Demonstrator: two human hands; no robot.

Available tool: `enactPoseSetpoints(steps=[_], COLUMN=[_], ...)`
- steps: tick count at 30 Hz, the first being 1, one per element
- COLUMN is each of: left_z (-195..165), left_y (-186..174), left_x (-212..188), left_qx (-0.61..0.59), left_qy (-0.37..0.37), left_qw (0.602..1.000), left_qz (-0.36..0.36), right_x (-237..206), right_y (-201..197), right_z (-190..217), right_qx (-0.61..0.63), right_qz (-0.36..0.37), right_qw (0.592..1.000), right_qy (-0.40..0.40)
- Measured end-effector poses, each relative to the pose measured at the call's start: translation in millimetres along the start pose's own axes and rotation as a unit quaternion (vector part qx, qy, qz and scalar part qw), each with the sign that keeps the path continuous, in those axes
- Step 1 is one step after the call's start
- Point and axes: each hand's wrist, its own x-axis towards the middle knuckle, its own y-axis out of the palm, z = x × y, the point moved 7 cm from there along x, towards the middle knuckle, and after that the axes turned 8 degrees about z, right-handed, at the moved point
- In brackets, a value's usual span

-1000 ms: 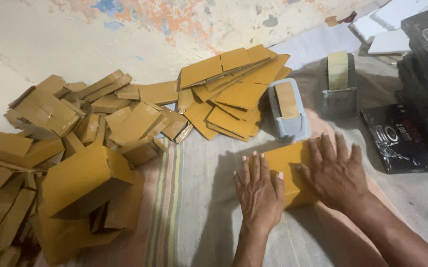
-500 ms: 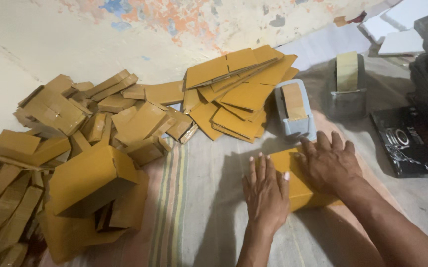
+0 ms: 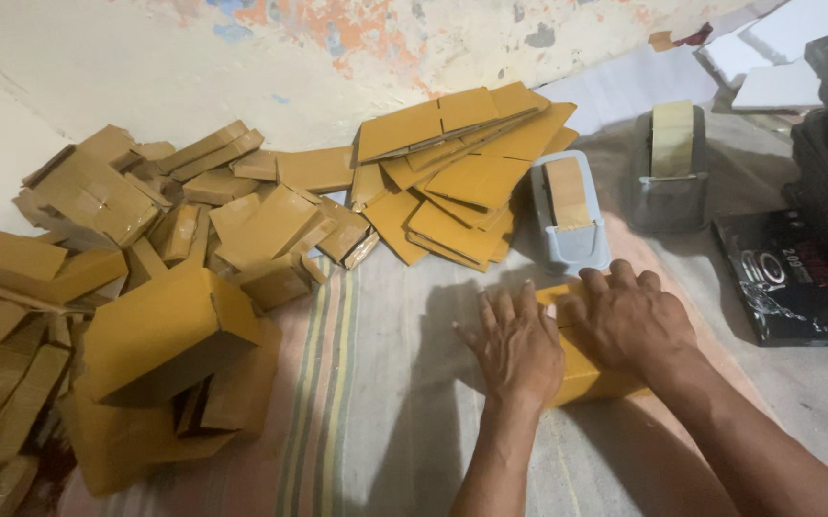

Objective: The person repeatedly folds flat cardboard pieces into small rectangular boxes by hand. They fold the side flaps, tuck the top flaps, and press the seams to form each box, then place the finished box aside and pick up another flat piece to repeat the process.

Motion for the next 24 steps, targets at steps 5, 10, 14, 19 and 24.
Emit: enactPoseSetpoints(steps=[5,10,14,19,24], left_z=[1.5,-2.3,-2.1,-1.8,7.2], left_y=[1.5,-2.0,-3.3,-11.3,-6.8], left_x=[0.7,11.0,16.4,12.8,18.6], left_qx=[0.082,0.119,0.022,0.023,0.017], left_qy=[0.034,0.035,0.002,0.029,0.011], left_qw=[0.991,0.987,0.998,0.995,0.999], left_qz=[-0.099,-0.100,-0.051,-0.090,-0.049], right_x=[-4.5,-5.7,-9.3,-6.1,-10.6], right_y=[-0.8,-4.6,-10.1,0.7,-4.2], right_z=[1.1,6.4,14.1,8.9,13.6], right_qx=[0.014,-0.023,-0.090,-0.010,-0.089], right_qz=[0.042,-0.010,-0.108,-0.014,-0.057], right_qw=[0.999,1.000,0.990,1.000,0.994], right_qy=[0.022,0.013,-0.014,0.006,0.000])
